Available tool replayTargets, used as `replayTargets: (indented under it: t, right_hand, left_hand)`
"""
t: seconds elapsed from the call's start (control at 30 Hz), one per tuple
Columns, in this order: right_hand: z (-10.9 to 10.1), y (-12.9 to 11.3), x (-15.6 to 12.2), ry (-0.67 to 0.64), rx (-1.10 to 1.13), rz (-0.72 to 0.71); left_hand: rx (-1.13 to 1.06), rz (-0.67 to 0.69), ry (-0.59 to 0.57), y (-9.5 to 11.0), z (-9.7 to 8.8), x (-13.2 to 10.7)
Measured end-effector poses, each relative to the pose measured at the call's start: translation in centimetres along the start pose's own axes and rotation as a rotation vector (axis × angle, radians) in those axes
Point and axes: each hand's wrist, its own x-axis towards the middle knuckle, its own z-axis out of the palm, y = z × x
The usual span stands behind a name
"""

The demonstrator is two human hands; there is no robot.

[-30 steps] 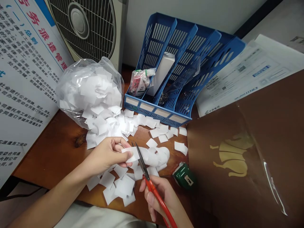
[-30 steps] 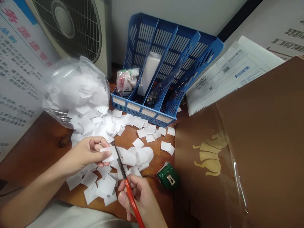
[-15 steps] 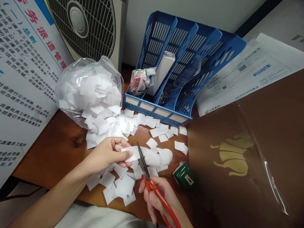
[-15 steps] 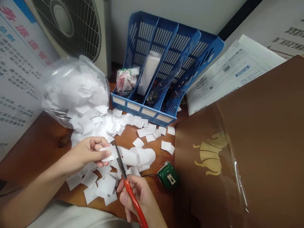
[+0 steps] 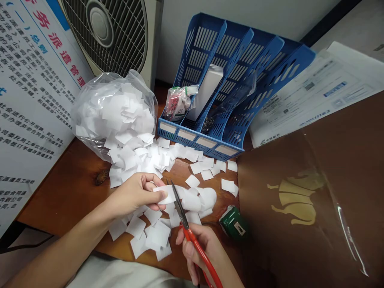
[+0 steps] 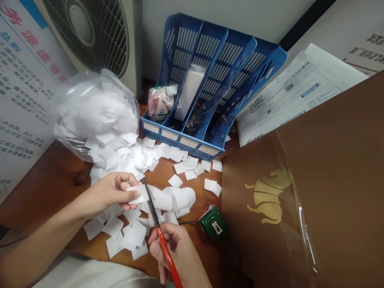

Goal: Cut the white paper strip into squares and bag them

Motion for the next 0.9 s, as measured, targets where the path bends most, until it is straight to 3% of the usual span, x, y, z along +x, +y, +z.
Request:
replayTargets:
  t: [0.63, 0.9]
  right_hand:
    - [0.8, -0.7, 0.5, 0.086, -0.028, 0.16]
    - [1.3, -0.3, 0.7, 0.201, -0.136, 0.187]
  left_hand:
    - [-0.004, -0.061, 0.028, 0.8, 0.1, 0.1]
    - [0.015, -0.041, 0.04, 0.7, -0.1, 0.0]
